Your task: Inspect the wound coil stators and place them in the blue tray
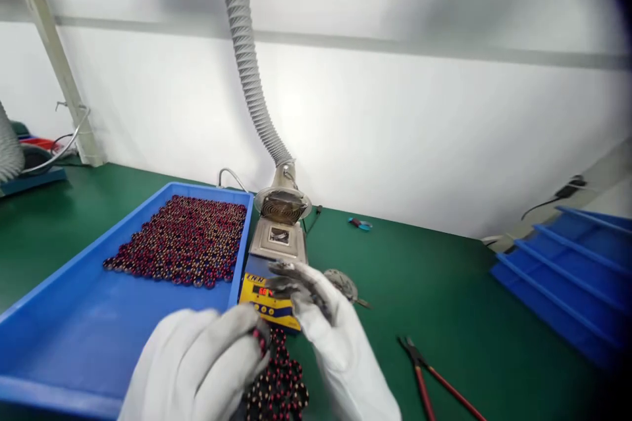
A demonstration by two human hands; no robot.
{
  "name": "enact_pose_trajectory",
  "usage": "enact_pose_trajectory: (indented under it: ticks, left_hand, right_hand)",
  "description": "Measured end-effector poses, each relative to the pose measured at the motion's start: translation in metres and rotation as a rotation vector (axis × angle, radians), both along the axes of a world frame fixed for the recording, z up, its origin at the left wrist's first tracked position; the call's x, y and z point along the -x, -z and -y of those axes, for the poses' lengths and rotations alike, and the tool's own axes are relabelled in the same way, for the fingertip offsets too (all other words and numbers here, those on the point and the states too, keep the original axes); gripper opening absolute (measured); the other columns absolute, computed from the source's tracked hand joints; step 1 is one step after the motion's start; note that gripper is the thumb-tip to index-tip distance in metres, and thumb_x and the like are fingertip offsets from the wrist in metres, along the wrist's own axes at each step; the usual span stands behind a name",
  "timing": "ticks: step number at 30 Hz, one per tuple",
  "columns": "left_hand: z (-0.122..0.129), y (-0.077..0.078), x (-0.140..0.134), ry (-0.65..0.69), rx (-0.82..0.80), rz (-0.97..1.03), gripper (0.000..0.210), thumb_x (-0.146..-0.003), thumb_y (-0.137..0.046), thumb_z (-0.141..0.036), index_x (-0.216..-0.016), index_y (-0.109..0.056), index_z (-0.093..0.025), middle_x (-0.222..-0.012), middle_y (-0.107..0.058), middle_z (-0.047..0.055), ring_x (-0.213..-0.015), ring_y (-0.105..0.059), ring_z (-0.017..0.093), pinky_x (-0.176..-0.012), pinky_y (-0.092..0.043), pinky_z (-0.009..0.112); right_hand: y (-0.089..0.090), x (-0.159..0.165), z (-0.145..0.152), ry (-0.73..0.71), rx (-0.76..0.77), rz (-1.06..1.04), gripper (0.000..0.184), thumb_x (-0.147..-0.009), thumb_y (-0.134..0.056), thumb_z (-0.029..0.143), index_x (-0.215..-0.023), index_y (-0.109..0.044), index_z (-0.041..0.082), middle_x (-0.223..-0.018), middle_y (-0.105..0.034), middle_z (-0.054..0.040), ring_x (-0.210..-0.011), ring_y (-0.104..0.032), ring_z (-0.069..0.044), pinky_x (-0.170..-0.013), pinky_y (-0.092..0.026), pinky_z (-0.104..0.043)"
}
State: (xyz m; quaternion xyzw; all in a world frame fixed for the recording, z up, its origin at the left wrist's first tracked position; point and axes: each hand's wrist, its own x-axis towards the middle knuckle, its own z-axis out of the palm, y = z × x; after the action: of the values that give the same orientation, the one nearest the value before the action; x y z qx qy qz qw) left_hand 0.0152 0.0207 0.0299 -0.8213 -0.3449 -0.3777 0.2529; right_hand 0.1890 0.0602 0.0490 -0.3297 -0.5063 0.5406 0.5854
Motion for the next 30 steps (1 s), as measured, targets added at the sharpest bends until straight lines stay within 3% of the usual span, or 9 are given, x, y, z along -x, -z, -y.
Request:
enact_pose_trajectory:
  ticks: [3, 7, 11, 13, 15, 17, 22, 26, 30]
  left_hand:
    - [-0.031, -0.022, -0.029, 0.025, -0.097, 0.133, 0.017, -0.090, -0.045, -0.010, -0.096, -0.058, -0.018, -0.108, -0.059, 0.002, -0.106, -0.048, 0.025, -0.083, -0.038, 0.037]
    - [-0.045, -0.015, -0.054, 0.114, -0.078, 0.336, 0.011, -0.086, -0.053, -0.012, -0.095, -0.056, -0.019, -0.113, -0.053, 0.005, -0.111, -0.045, 0.026, -0.088, -0.041, 0.039]
    - [-0.047, -0.003, -0.051, 0.175, 0.280, 0.617, 0.037, -0.086, -0.057, -0.034, -0.117, -0.043, -0.018, -0.127, -0.043, 0.011, -0.113, -0.046, 0.025, -0.091, -0.046, 0.040]
    - [-0.050, -0.001, -0.043, 0.219, 0.457, 0.541, 0.042, -0.089, -0.050, -0.039, -0.125, -0.038, -0.021, -0.127, -0.045, 0.009, -0.113, -0.046, 0.023, -0.093, -0.046, 0.037]
    - [-0.053, 0.000, -0.034, 0.302, 0.513, 0.452, 0.032, -0.091, -0.046, -0.035, -0.121, -0.043, -0.025, -0.121, -0.051, 0.004, -0.109, -0.048, 0.019, -0.092, -0.045, 0.032]
    - [-0.056, 0.000, -0.026, 0.356, 0.493, 0.438, 0.026, -0.091, -0.046, -0.033, -0.116, -0.048, -0.026, -0.117, -0.053, 0.001, -0.106, -0.050, 0.016, -0.091, -0.045, 0.028]
    - [-0.057, -0.003, -0.020, 0.378, 0.377, 0.371, 0.023, -0.092, -0.044, -0.025, -0.114, -0.048, -0.022, -0.115, -0.053, 0.003, -0.104, -0.048, 0.016, -0.088, -0.043, 0.028]
    - [-0.056, -0.008, -0.025, 0.354, 0.269, 0.294, 0.023, -0.091, -0.046, -0.017, -0.114, -0.050, -0.018, -0.112, -0.055, 0.004, -0.103, -0.048, 0.019, -0.085, -0.041, 0.035]
    - [-0.052, -0.014, -0.029, 0.291, 0.156, 0.269, 0.020, -0.089, -0.048, -0.013, -0.108, -0.055, -0.013, -0.109, -0.057, 0.005, -0.102, -0.047, 0.021, -0.085, -0.038, 0.039]
  right_hand:
    - [0.014, 0.005, -0.014, -0.028, 0.034, -0.162, 0.025, -0.070, -0.066, 0.044, -0.087, -0.065, 0.026, -0.087, -0.068, -0.0055, -0.082, -0.063, -0.023, -0.081, -0.048, -0.039]
    - [0.036, -0.005, -0.033, 0.067, 0.044, -0.254, 0.035, -0.054, -0.078, 0.045, -0.079, -0.065, 0.025, -0.081, -0.067, -0.0047, -0.074, -0.063, -0.021, -0.078, -0.049, -0.038]
    - [0.032, -0.010, -0.029, 0.000, 0.033, -0.268, 0.030, -0.052, -0.080, 0.042, -0.071, -0.067, 0.022, -0.078, -0.067, -0.0052, -0.069, -0.061, -0.019, -0.068, -0.050, -0.033]
    - [0.024, -0.005, -0.020, 0.020, 0.029, -0.261, 0.023, -0.056, -0.079, 0.038, -0.067, -0.067, 0.022, -0.075, -0.066, -0.0034, -0.069, -0.060, -0.017, -0.068, -0.049, -0.029]
    - [0.017, 0.001, -0.013, 0.057, 0.025, -0.267, 0.016, -0.062, -0.076, 0.034, -0.071, -0.068, 0.023, -0.074, -0.066, -0.0014, -0.069, -0.059, -0.014, -0.071, -0.048, -0.027]
    - [0.012, 0.004, -0.011, 0.045, -0.004, -0.245, 0.016, -0.063, -0.075, 0.029, -0.078, -0.069, 0.025, -0.076, -0.066, -0.0004, -0.070, -0.059, -0.014, -0.072, -0.048, -0.027]
    - [0.005, 0.000, -0.015, -0.011, -0.183, -0.028, 0.034, -0.045, -0.078, 0.003, -0.070, -0.070, 0.025, -0.074, -0.063, 0.0025, -0.069, -0.059, -0.013, -0.063, -0.047, -0.022]
    - [0.003, 0.004, -0.011, 0.048, -0.100, -0.100, 0.013, -0.055, -0.079, 0.019, -0.062, -0.068, 0.022, -0.070, -0.060, 0.0020, -0.067, -0.055, -0.012, -0.066, -0.046, -0.023]
    - [0.004, 0.010, -0.007, 0.006, 0.066, -0.425, 0.017, -0.061, -0.077, 0.035, -0.062, -0.066, 0.022, -0.070, -0.061, 0.0020, -0.067, -0.056, -0.011, -0.068, -0.047, -0.023]
